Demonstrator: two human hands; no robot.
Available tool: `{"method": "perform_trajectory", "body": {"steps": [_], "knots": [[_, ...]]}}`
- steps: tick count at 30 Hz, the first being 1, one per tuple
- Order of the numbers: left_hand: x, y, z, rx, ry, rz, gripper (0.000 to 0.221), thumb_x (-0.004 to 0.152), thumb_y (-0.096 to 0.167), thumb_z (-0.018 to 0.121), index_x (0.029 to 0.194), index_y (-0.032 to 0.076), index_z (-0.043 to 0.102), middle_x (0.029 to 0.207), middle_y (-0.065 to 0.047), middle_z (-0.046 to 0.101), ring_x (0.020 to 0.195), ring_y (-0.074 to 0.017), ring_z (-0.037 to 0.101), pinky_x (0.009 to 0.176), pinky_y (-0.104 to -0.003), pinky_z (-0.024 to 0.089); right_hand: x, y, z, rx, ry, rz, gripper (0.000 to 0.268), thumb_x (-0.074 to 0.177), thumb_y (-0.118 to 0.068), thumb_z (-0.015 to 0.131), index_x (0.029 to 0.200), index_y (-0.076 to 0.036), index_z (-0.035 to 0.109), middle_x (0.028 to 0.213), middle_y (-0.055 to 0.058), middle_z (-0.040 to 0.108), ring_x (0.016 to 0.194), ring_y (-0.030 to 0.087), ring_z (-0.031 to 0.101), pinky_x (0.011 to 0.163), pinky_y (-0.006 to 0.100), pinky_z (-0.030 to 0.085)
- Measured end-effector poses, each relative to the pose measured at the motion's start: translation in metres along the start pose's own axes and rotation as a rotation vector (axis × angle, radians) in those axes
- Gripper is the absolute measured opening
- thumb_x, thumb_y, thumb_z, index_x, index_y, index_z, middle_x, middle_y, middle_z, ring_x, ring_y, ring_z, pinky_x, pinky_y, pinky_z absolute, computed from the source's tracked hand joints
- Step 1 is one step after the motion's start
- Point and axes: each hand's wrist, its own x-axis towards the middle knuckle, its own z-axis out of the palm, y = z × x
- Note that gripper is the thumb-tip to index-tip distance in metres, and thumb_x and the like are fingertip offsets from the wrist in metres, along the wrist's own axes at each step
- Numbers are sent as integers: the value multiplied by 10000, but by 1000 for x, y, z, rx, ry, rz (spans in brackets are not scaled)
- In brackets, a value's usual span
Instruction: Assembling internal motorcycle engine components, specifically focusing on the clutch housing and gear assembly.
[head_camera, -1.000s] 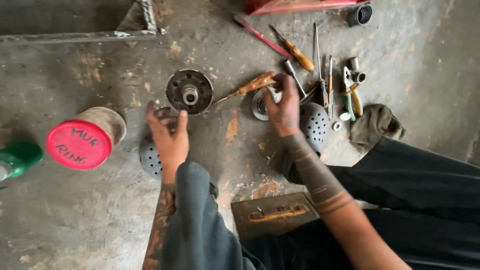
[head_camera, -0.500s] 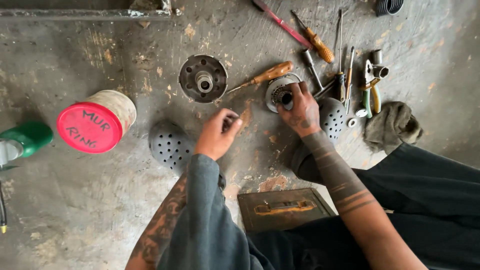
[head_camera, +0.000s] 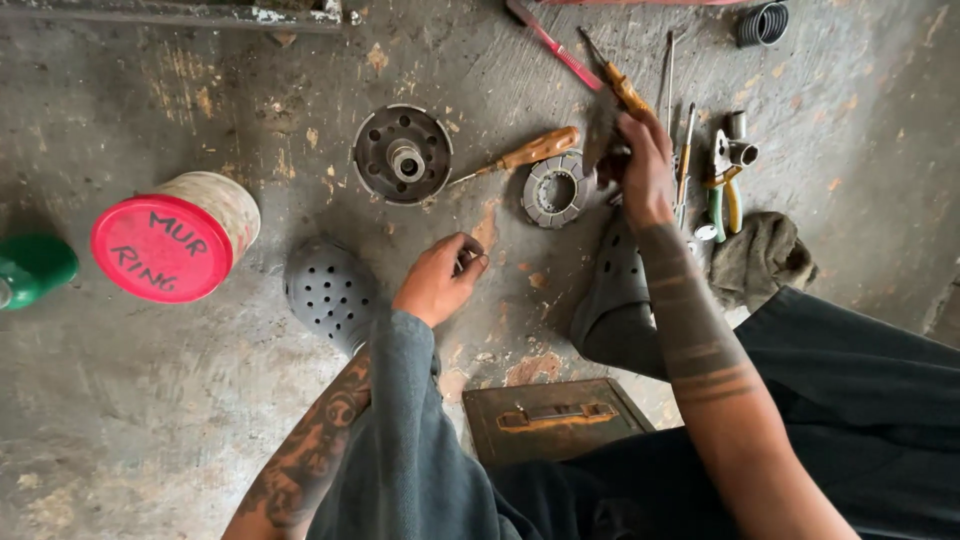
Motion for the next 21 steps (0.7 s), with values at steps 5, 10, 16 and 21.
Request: {"method": "perform_trajectory", "body": {"steps": [5,10,16,21], "knots": [[4,-6,2,-43,53,10,169,913,216,661,1020,85,651,947,-50,707,765,-205,630,704,-361,521,27,-14,38,-531,-197,-508,311,964,-131,696,1166,72,574,952,155,613,837,286,636,773,373,594],[4,-3,0,-64,78,-10,176,915,222,665,1017,79,653,938,-50,712,750,-200,633,702,-350,524,40,-12,66,-1034,-96,-731,377,788,-127,848,1068,31,651,980,139,695,799,254,688,702,358,615],[6,3,-2,-36,62,-67,196,932,254,643,1042,93,657,996,-46,727,790,-210,649,725,-365,525,45,-5,72,-1009,-106,-705,457,755,-119,853,1134,28,646,996,131,662,831,268,665,728,381,581],[7,14,-6,-12,2,-100,204,950,253,630,1069,89,653,1050,-42,723,827,-195,668,754,-363,547,52,3,67,-985,-129,-669,485,799,-148,856,1184,39,627,1011,159,669,859,285,681,739,411,616]]}}
